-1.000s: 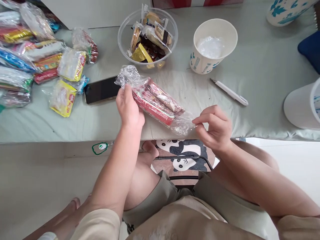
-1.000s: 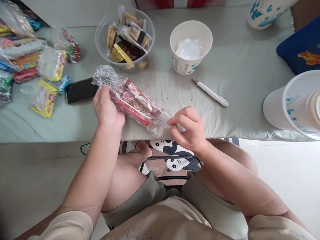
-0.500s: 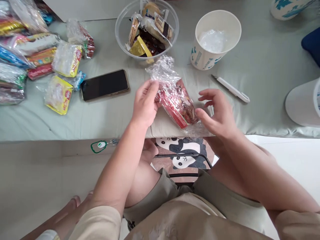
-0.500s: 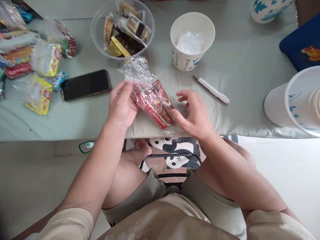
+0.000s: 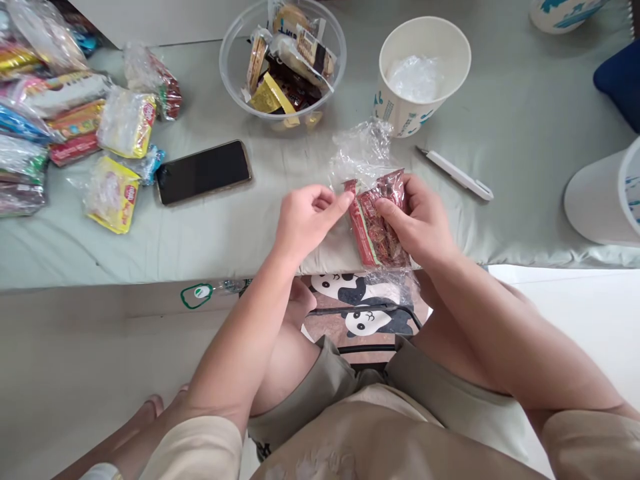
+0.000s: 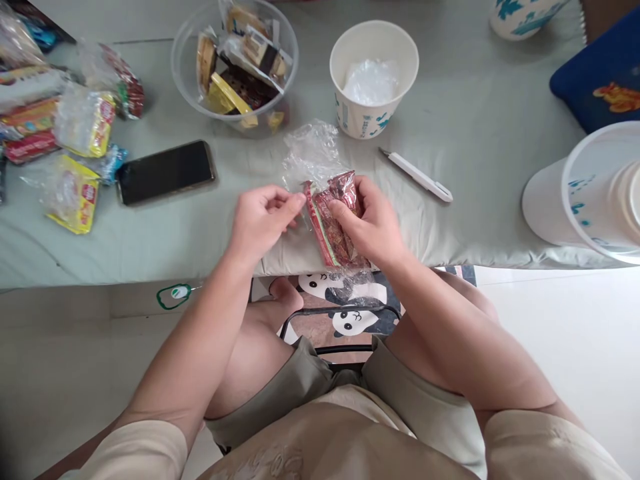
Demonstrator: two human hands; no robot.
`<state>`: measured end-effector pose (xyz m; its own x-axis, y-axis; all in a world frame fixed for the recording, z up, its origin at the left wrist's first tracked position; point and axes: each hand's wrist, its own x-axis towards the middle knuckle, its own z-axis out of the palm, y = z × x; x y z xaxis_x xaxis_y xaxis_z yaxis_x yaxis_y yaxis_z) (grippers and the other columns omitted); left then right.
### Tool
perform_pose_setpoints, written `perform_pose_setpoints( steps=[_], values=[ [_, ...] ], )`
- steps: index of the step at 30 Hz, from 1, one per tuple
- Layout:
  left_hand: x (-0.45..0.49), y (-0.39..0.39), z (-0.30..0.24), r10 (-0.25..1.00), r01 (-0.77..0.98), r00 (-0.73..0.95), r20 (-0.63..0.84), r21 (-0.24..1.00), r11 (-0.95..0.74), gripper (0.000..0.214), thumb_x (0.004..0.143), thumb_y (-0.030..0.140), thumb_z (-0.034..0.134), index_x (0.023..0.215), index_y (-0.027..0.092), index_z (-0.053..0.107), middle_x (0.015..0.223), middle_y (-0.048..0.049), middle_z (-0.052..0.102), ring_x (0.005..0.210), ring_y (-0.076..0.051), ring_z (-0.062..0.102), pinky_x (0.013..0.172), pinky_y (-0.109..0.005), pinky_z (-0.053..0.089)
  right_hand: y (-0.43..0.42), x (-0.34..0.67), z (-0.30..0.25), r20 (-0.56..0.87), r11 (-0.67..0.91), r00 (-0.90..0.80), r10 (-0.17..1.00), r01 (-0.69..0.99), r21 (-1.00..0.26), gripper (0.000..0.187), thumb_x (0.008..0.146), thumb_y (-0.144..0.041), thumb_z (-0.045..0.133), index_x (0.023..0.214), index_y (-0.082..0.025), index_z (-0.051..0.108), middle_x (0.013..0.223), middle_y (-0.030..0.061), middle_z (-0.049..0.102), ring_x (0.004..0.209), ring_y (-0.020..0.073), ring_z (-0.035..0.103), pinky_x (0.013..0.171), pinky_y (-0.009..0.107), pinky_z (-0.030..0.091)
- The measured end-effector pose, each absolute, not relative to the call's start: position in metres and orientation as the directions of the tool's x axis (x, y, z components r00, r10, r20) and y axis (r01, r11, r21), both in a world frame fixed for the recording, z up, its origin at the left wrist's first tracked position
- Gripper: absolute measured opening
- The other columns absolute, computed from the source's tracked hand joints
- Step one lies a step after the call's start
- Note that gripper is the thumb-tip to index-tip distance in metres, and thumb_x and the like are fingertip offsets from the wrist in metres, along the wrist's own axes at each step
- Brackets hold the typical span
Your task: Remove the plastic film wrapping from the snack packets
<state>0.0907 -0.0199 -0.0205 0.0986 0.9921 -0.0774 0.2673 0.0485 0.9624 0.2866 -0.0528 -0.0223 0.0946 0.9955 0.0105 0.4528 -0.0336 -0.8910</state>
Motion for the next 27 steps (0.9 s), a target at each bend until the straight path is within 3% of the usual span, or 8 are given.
perform_pose_setpoints(
  steps=[3,6,10,14,20,24,27],
  values=[
    [0.093,-0.020,-0.019,0.971,0.192,0.185,-0.149,0.975,0.113,0.029,0.083,0.032,0.076,0.063,0.020,0.061,0.055,0.0034,0.060,0.047,-0.008,0.055,0.046,-0.021,0.041,-0.053,0.287,-0.027,0.032,-0.010,0.083,0.996,0.466,-0.885,0.023,0.092,-0.043,0.070,0.105,-0.025,0.065,0.092,0.0056,0.072,0.079,0.0201,0.067,0.069,0.036,0.055],
    [0.095,-0.017,-0.019,0.979,0.029,0.096,-0.182,0.983,0.180,0.026,0.085,0.025,0.072,0.063,0.020,0.058,0.055,0.0040,0.057,0.044,-0.006,0.053,0.041,-0.018,0.037,-0.053,0.287,-0.026,0.008,-0.041,0.101,0.995,0.468,-0.883,0.023,0.094,-0.043,0.068,0.105,-0.023,0.064,0.090,0.0050,0.070,0.078,0.0200,0.066,0.069,0.037,0.055],
    [0.094,-0.016,-0.019,0.975,0.005,0.069,-0.210,0.978,0.210,0.022,0.082,0.036,0.080,0.079,0.020,0.066,0.071,0.0020,0.067,0.044,-0.006,0.057,0.035,-0.018,0.032,-0.053,0.287,-0.025,0.001,-0.024,0.064,0.998,0.388,-0.922,0.028,0.096,-0.049,0.064,0.107,-0.023,0.061,0.092,0.0045,0.068,0.081,0.0202,0.065,0.072,0.036,0.056],
    [0.092,-0.020,-0.016,0.974,0.108,0.171,-0.147,0.986,0.130,0.034,0.085,0.040,0.078,0.066,0.018,0.061,0.061,0.0017,0.064,0.043,-0.004,0.051,0.041,-0.017,0.037,-0.051,0.289,-0.026,-0.002,-0.016,0.048,0.999,0.283,-0.959,0.037,0.093,-0.057,0.067,0.105,-0.023,0.060,0.089,0.0021,0.066,0.078,0.0184,0.062,0.073,0.037,0.057],
    [0.094,-0.023,-0.009,0.945,-0.133,0.277,-0.172,0.967,0.215,0.036,0.082,0.043,0.080,0.065,0.019,0.060,0.059,0.0028,0.062,0.043,-0.004,0.051,0.039,-0.017,0.035,-0.049,0.288,-0.034,-0.041,-0.060,0.069,0.997,0.290,-0.955,0.043,0.090,-0.060,0.070,0.108,-0.023,0.059,0.090,0.0020,0.063,0.077,0.0178,0.061,0.074,0.038,0.059],
    [0.098,-0.025,-0.005,0.934,-0.244,0.324,-0.152,0.940,0.238,0.041,0.083,0.054,0.080,0.070,0.020,0.061,0.067,0.0026,0.067,0.054,-0.007,0.063,0.048,-0.019,0.049,-0.054,0.286,-0.030,0.117,0.049,0.162,0.980,0.372,-0.927,0.051,0.087,-0.058,0.073,0.122,-0.026,0.055,0.112,0.0075,0.063,0.097,0.0222,0.065,0.081,0.040,0.060],
    [0.102,-0.028,-0.005,0.931,-0.251,0.330,-0.154,0.937,0.244,0.040,0.083,0.058,0.080,0.078,0.020,0.067,0.077,0.0009,0.072,0.069,-0.011,0.073,0.065,-0.023,0.061,-0.063,0.284,-0.018,0.239,0.172,0.079,0.968,0.482,-0.859,0.038,0.088,-0.056,0.071,0.106,-0.025,0.057,0.099,0.0067,0.062,0.089,0.0219,0.062,0.077,0.040,0.056]
  ],
)
